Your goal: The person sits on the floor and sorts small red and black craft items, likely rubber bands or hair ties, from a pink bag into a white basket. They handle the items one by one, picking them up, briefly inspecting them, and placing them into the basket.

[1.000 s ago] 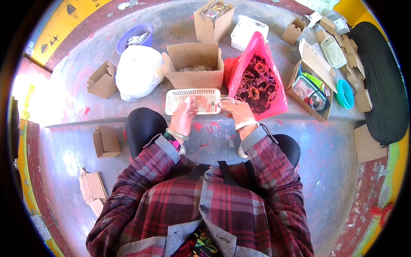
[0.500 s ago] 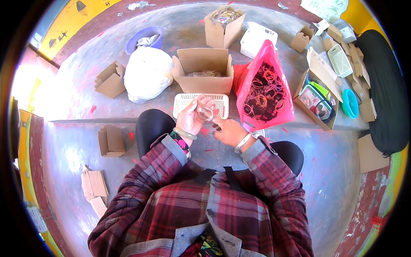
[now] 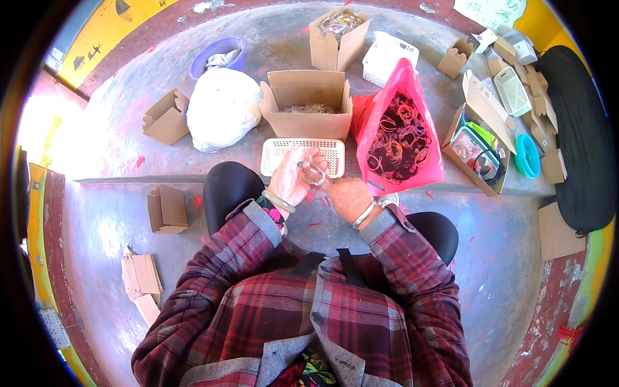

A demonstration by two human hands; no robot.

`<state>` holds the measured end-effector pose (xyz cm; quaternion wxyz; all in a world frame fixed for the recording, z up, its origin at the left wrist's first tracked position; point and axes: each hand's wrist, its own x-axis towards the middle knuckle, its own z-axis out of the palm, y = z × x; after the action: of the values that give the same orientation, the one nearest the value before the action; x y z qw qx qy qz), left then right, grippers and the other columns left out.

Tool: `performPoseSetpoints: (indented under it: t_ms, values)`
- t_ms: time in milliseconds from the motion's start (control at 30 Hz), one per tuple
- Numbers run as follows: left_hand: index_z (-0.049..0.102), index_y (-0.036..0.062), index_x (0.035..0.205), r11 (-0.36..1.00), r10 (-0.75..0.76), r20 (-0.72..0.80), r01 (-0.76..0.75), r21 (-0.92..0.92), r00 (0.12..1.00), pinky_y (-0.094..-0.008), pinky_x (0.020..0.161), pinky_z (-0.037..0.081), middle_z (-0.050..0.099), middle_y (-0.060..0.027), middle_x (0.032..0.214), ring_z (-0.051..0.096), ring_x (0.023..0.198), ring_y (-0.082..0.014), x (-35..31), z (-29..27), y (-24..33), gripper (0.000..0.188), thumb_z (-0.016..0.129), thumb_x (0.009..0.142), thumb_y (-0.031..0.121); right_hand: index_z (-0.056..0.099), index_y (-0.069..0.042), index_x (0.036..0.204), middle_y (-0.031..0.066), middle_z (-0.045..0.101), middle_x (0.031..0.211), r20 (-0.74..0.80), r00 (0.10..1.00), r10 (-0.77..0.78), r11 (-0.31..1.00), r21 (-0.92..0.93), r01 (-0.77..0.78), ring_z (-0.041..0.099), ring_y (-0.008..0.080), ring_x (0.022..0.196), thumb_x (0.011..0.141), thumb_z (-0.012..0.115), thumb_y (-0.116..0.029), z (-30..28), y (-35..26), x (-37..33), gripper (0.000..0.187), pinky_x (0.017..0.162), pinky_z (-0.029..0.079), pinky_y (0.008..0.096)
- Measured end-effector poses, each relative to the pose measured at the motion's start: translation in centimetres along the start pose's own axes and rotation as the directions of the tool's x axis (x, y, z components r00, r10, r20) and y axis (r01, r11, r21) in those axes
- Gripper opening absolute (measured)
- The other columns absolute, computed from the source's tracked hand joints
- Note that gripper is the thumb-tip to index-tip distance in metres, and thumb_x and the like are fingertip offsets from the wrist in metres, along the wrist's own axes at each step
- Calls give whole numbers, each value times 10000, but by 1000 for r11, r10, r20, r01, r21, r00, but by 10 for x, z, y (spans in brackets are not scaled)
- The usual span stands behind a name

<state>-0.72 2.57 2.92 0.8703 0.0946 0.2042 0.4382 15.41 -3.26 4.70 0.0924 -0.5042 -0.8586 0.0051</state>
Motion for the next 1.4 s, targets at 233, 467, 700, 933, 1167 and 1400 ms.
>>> performPoseSetpoints:
  t_ms: [233, 467, 700, 933, 1167, 1400]
  values:
    - [482, -24, 1118, 992, -19, -7, 20, 122, 1000, -419, 853, 456, 576, -177, 1023, 561, 976, -311, -4, 5, -8, 387, 451, 905, 297, 518, -78, 944, 112, 590, 644, 91, 992, 92, 991, 89, -100, 600, 298, 601, 749, 490, -111, 1, -4, -2, 199, 499, 456, 428]
    - [506, -11, 1095, 988, -66, 26, 61, 144, 998, -426, 867, 441, 597, -175, 1003, 563, 984, -315, -7, 10, -8, 348, 547, 855, 237, 499, -134, 1111, 103, 583, 609, 44, 994, 95, 988, 115, -100, 579, 295, 533, 759, 499, -106, 14, -3, -6, 354, 449, 439, 429]
    - [479, 8, 1119, 978, -82, 36, 73, 198, 996, -411, 855, 438, 578, -207, 1036, 554, 1004, -321, -8, 6, -12, 333, 523, 876, 232, 413, -142, 1254, 110, 575, 595, 22, 995, 93, 991, 90, -95, 575, 296, 525, 770, 498, -114, 22, -6, -7, 492, 438, 438, 424]
    - [488, 8, 1124, 988, -43, 48, 36, 149, 998, -420, 884, 430, 566, -161, 1063, 554, 1015, -315, -12, 11, -14, 339, 565, 844, 181, 486, -94, 1113, 103, 575, 584, -8, 987, 163, 985, 60, -163, 585, 285, 522, 777, 504, -152, 10, -20, -5, 342, 429, 443, 411]
    - [410, -5, 1199, 954, 165, 48, -172, 246, 985, -418, 920, 425, 535, -172, 1094, 540, 1035, -300, 1, -5, -14, 431, 571, 826, 140, 447, -98, 1138, 127, 582, 618, 19, 988, 156, 975, 154, -157, 586, 314, 561, 767, 500, -138, 18, -20, -7, 377, 472, 447, 441]
    - [410, -22, 1188, 995, 89, 19, -90, 52, 996, -422, 905, 446, 544, -193, 1063, 569, 966, -293, -5, 6, -4, 436, 448, 907, 310, 490, -101, 1037, 128, 582, 626, 30, 989, 144, 974, 174, -147, 584, 318, 568, 751, 487, -106, 6, -23, -3, 286, 486, 448, 445]
